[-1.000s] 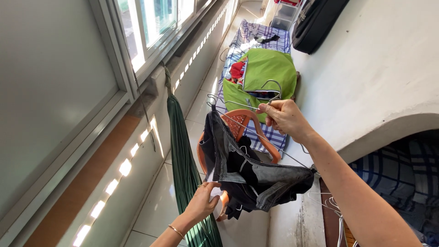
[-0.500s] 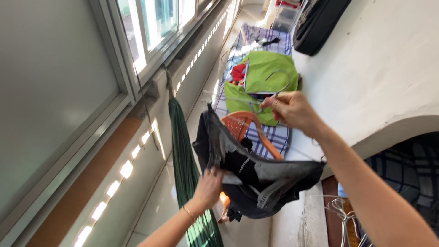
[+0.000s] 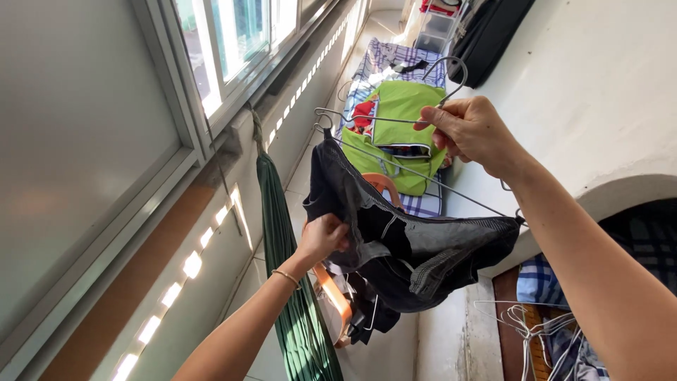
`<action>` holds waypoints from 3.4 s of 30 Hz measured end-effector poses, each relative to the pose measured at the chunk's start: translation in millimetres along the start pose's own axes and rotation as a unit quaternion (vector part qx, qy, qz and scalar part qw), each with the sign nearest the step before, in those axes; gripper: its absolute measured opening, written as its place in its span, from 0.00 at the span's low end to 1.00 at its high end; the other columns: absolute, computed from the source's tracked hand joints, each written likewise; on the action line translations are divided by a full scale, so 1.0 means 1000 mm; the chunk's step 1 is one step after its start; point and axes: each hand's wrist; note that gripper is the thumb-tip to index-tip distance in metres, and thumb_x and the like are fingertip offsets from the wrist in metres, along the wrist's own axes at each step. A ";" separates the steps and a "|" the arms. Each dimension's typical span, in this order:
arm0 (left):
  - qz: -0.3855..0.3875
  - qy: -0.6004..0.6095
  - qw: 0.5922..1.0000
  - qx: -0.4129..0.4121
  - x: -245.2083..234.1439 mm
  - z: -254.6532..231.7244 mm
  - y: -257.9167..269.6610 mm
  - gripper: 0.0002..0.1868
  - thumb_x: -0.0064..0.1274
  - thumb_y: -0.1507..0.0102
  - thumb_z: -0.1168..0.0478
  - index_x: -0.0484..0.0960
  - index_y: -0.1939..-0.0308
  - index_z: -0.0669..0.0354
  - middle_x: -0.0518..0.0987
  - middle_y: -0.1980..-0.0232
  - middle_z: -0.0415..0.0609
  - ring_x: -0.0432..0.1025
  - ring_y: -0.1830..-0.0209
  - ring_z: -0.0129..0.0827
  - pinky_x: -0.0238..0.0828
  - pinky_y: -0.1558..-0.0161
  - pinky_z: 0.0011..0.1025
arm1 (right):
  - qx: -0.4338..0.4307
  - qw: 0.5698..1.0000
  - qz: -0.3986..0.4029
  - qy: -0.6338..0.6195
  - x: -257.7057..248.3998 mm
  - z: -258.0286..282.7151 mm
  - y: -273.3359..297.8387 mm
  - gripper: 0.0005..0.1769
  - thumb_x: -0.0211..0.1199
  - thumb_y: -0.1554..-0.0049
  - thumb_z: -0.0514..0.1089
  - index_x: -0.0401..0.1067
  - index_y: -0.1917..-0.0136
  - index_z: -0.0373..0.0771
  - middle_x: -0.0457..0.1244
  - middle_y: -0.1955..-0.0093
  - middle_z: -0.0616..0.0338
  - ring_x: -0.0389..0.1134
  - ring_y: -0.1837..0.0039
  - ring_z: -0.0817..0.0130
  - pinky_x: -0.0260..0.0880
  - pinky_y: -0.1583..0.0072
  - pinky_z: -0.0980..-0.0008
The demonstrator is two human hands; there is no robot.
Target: Hanging shorts and other garments on hangers and placing them on a clothes rail.
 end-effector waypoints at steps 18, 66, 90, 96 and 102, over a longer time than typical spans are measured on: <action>0.027 0.247 0.969 -0.014 0.079 -0.022 -0.024 0.20 0.48 0.32 0.61 0.76 0.36 0.60 0.81 0.45 0.46 0.76 0.58 0.28 0.77 0.58 0.28 | 0.044 0.999 0.003 -0.028 -0.027 -0.018 0.023 0.14 0.60 0.37 0.45 0.78 0.50 0.32 0.63 0.71 0.63 0.58 0.73 0.82 0.50 0.74 0.80; 0.682 0.413 0.554 0.240 0.175 -0.366 0.224 0.37 0.37 0.29 0.69 0.37 0.20 0.66 0.66 0.27 0.71 0.70 0.31 0.50 0.68 0.34 0.39 | 0.206 0.695 -0.449 0.522 -0.038 0.145 0.470 0.11 0.60 0.32 0.46 0.79 0.49 0.39 0.64 0.73 0.63 0.67 0.70 0.76 0.63 0.66 0.74; 0.667 0.204 0.695 0.175 0.297 -0.155 0.300 0.32 0.66 0.39 0.51 0.80 0.40 0.73 0.83 0.49 0.52 0.74 0.54 0.26 0.74 0.52 0.27 | 0.395 0.477 -0.532 0.577 0.092 0.236 0.704 0.11 0.65 0.36 0.51 0.80 0.47 0.42 0.62 0.72 0.52 0.61 0.74 0.62 0.60 0.68 0.64; 0.783 0.035 0.572 0.242 0.302 -0.170 0.368 0.44 0.68 0.48 0.48 0.71 0.32 0.63 0.82 0.41 0.46 0.75 0.41 0.26 0.67 0.39 0.29 | 0.413 0.497 -0.635 0.425 0.128 0.321 0.759 0.11 0.59 0.34 0.50 0.78 0.49 0.45 0.70 0.67 0.67 0.67 0.71 0.79 0.65 0.68 0.72; 0.812 0.061 0.540 0.213 0.292 -0.167 0.456 0.39 0.66 0.46 0.46 0.79 0.37 0.66 0.83 0.45 0.50 0.75 0.45 0.32 0.70 0.40 0.34 | 0.487 0.372 -0.605 0.509 0.195 0.384 0.800 0.11 0.63 0.31 0.49 0.80 0.46 0.42 0.63 0.73 0.60 0.61 0.74 0.74 0.58 0.69 0.71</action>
Point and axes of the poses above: each hand's wrist, its own y-axis away from the middle knuckle, its own x-axis out of the palm, z = x × y
